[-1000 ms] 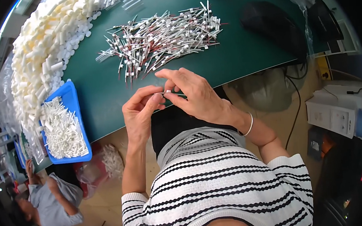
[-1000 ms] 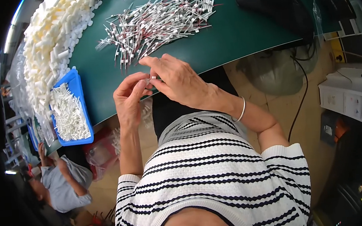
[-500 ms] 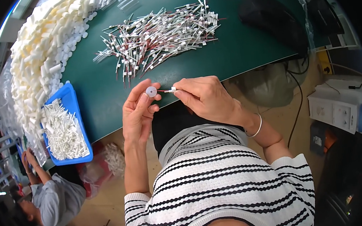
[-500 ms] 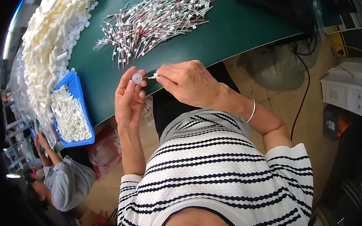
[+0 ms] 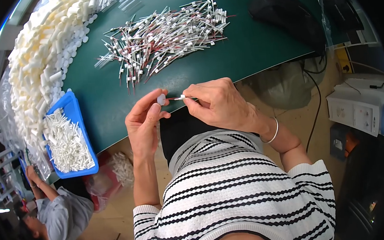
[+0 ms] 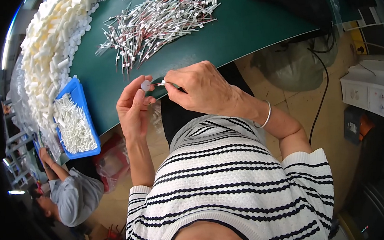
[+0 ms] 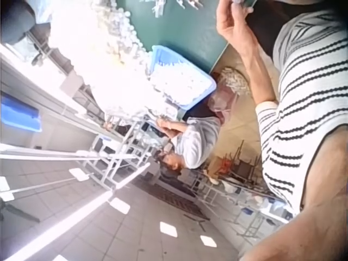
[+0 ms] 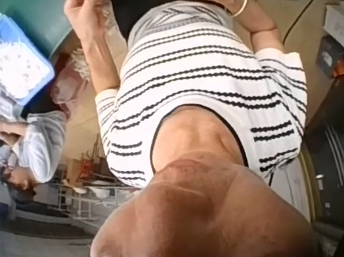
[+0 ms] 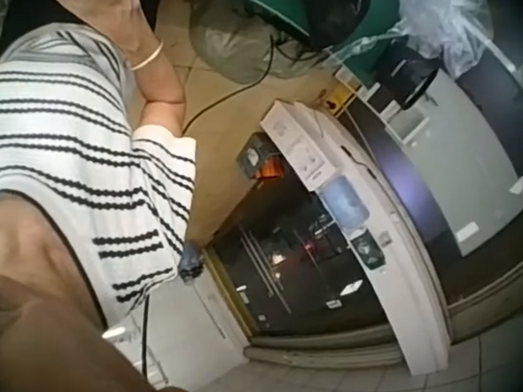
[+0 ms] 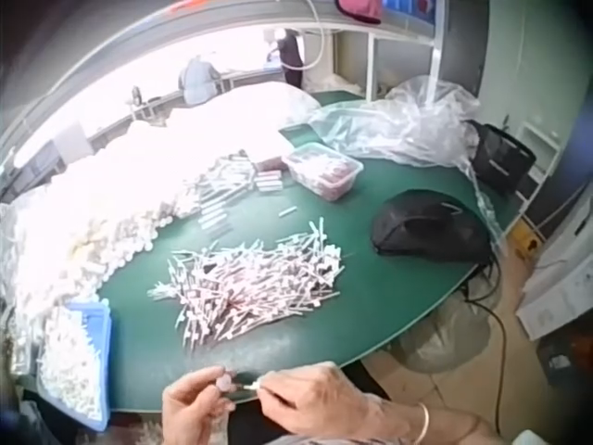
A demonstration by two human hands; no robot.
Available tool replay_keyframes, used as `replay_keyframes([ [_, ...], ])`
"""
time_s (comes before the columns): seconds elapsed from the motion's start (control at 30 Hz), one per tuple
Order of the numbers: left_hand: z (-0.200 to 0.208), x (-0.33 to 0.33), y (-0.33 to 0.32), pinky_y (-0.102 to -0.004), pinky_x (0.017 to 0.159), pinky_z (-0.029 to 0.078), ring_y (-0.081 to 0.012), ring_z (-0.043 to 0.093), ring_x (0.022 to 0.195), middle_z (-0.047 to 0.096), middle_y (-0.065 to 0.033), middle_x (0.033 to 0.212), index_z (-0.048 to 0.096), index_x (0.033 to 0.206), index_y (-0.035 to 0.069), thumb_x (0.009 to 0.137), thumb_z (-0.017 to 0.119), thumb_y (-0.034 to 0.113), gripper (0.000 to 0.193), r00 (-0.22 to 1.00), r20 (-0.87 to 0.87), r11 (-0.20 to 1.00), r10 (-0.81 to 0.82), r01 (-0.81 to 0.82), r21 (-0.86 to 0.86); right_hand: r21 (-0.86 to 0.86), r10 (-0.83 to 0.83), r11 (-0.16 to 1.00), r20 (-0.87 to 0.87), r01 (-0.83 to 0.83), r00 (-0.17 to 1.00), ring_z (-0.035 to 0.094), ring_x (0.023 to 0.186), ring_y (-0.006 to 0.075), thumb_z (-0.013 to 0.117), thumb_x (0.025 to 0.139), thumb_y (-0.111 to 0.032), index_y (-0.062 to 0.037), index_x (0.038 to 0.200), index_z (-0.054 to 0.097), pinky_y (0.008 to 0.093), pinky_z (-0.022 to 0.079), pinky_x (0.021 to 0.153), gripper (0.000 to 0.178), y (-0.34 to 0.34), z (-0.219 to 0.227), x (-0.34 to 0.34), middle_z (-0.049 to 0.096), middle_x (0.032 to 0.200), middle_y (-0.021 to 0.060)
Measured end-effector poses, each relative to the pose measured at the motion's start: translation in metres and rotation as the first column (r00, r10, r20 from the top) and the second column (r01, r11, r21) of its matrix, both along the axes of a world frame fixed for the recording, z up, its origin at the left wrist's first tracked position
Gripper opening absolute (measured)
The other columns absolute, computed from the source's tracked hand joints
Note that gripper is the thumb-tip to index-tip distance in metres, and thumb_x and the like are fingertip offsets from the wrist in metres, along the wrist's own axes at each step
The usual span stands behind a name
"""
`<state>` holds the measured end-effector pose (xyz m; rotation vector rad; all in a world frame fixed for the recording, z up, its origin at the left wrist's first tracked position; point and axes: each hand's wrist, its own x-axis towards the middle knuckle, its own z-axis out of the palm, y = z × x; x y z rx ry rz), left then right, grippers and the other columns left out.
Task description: The person assembles small plastic components by hand, inserting plastic sticks into plastic housings.
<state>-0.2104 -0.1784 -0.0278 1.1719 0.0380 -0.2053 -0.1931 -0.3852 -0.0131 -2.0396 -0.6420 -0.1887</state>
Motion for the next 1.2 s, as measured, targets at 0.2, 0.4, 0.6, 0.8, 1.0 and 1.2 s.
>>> replay_keyframes([
  [0.2,0.001,-0.003,-0.010,-0.0264,0.074,0.055,-0.0168,0.063,0.095,0.064,-0.0147,0.113,0.058,0.120,-0.003,0.090,0.062,0.005,0.032,0.999,0.003,0.999,-0.053,0.053,0.013,0.009,0.026,1.000,0.037,-0.026,0.999,0.059,0.056,0.0261,0.064,0.082,-0.003,-0.0002,0.084,0.063,0.0347,0.045,0.050,0.004,0.005,-0.002,-0.002,0.060,0.067,0.0112],
  [0.4,-0.015,-0.005,-0.020,-0.0261,0.078,0.052,-0.0139,0.063,0.090,0.065,-0.0103,0.106,0.059,0.116,-0.003,0.090,0.064,0.007,0.029,0.997,-0.080,0.985,-0.008,-0.006,-0.173,0.061,-0.005,0.998,0.080,0.001,0.997,0.061,0.064,0.0292,0.062,0.086,-0.006,-0.0005,0.090,0.060,0.0357,0.047,0.054,0.007,0.013,-0.017,-0.003,0.061,0.074,0.0118],
  [0.6,-0.024,-0.013,-0.038,-0.0284,0.083,0.049,-0.0131,0.058,0.093,0.061,-0.0093,0.113,0.058,0.113,-0.001,0.089,0.062,0.003,0.024,0.994,0.026,0.966,0.109,-0.100,-0.240,0.206,-0.088,0.977,0.192,0.048,0.977,0.060,0.059,0.0255,0.060,0.091,-0.009,-0.0020,0.091,0.059,0.0338,0.047,0.053,0.007,0.025,-0.032,-0.006,0.059,0.069,0.0099],
  [0.8,-0.010,0.000,-0.036,-0.0277,0.087,0.044,-0.0140,0.054,0.099,0.058,-0.0110,0.117,0.063,0.104,-0.001,0.085,0.061,-0.005,0.020,0.968,0.239,0.994,0.074,-0.092,0.062,0.530,0.306,0.846,-0.382,-0.065,0.872,0.051,0.068,0.0131,0.059,0.094,-0.014,0.0017,0.096,0.064,0.0283,0.044,0.066,0.016,0.010,-0.042,0.001,0.057,0.076,0.0025],
  [1.0,0.054,0.101,-0.037,-0.0283,0.084,0.047,-0.0137,0.060,0.091,0.068,-0.0091,0.103,0.070,0.104,0.002,0.086,0.067,0.014,0.022,0.787,0.120,0.727,-0.604,0.484,0.487,0.718,0.502,0.696,-0.486,-0.001,0.716,0.054,0.079,0.0056,0.060,0.095,-0.019,0.0004,0.107,0.064,0.0199,0.045,0.070,0.023,-0.043,-0.012,0.017,0.063,0.097,0.0023],
  [1.2,-0.005,0.288,-0.115,-0.0409,0.077,0.050,-0.0294,0.063,0.087,0.067,-0.0129,0.090,0.067,0.100,0.006,0.081,0.067,0.015,0.021,0.556,0.632,0.297,-0.540,-0.577,0.761,0.776,0.467,0.607,-0.521,0.169,0.714,0.062,0.080,0.0109,0.056,0.095,-0.011,0.0011,0.115,0.059,0.0243,0.051,0.074,0.024,-0.050,-0.010,0.004,0.067,0.096,0.0096],
])
